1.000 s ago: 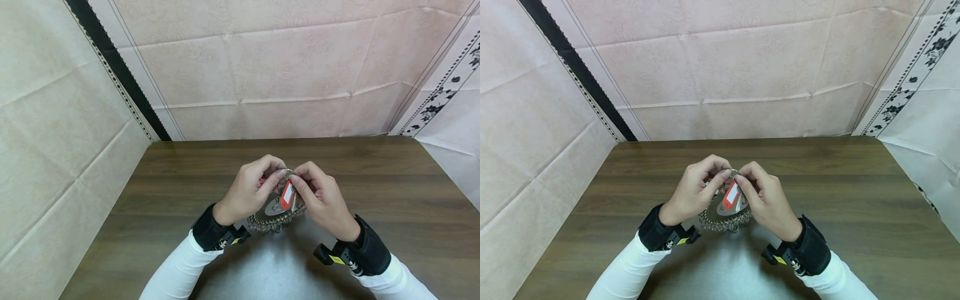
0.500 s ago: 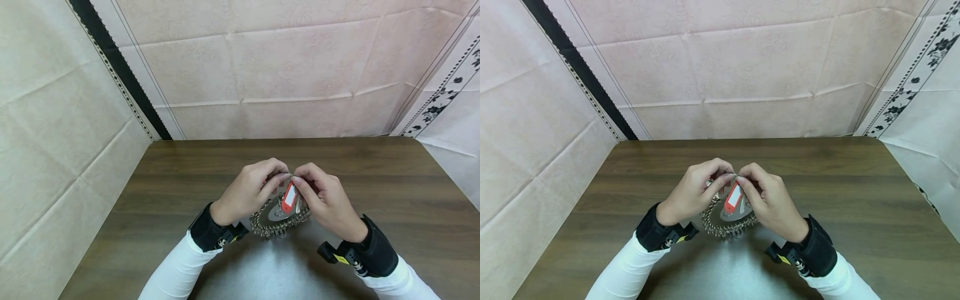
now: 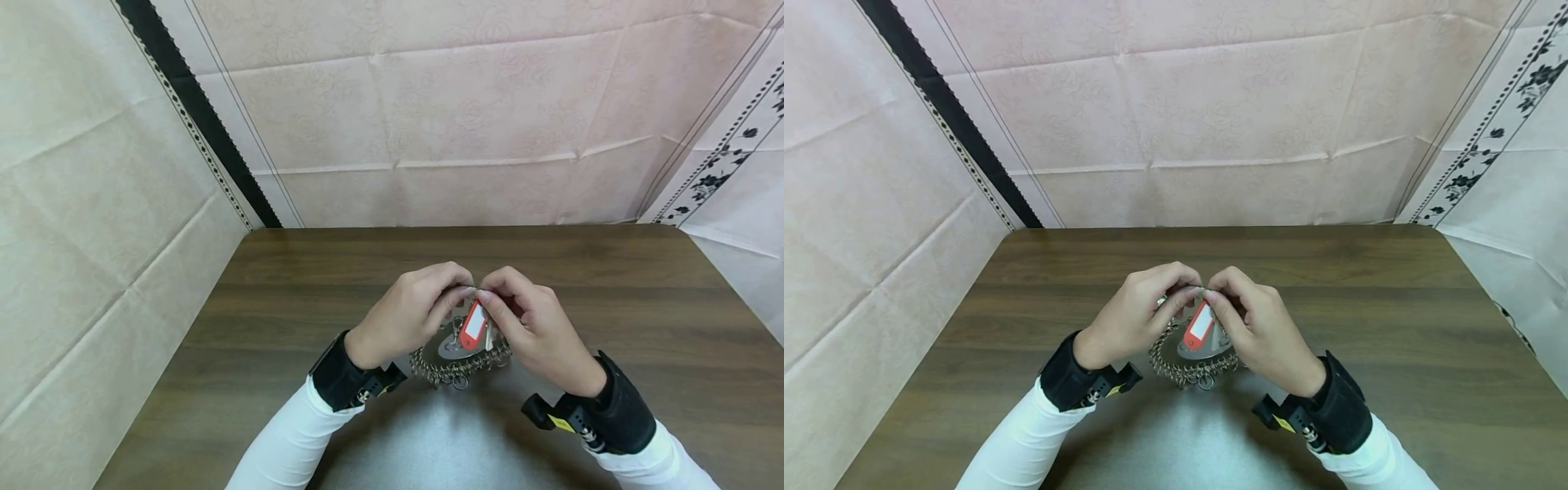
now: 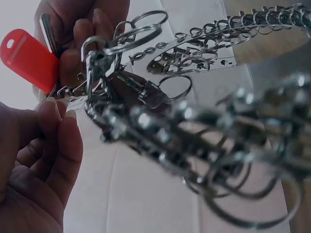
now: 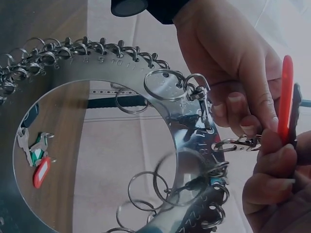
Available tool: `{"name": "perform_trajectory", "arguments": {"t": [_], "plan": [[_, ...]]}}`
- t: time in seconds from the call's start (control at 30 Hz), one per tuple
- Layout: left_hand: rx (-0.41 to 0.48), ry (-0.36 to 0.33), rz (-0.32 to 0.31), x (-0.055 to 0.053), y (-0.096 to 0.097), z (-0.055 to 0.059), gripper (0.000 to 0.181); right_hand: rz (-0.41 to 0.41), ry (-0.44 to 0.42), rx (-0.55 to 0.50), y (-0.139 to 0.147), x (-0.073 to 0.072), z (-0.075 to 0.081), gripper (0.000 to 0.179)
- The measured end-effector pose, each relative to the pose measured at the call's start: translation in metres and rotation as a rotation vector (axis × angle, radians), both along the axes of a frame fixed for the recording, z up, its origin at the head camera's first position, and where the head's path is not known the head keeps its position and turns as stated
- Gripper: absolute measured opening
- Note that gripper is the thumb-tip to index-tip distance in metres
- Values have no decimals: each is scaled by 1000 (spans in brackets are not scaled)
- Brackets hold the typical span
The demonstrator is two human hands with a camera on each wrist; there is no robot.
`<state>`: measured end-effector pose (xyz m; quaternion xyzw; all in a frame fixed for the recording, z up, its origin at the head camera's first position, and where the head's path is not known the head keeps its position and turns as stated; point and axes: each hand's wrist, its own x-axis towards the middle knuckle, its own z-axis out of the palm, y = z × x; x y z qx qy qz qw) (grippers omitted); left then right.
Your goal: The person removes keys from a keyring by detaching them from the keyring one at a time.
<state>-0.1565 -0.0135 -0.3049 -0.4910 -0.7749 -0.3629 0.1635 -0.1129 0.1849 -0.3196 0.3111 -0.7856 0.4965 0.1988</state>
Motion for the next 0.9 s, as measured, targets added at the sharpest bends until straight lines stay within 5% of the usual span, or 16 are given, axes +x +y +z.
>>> {"name": "perform_trajectory", "arguments": {"t": [0.9], "plan": [[132, -80, 40, 1, 5, -4, 5, -80, -32, -81, -4, 1, -2, 3]]}}
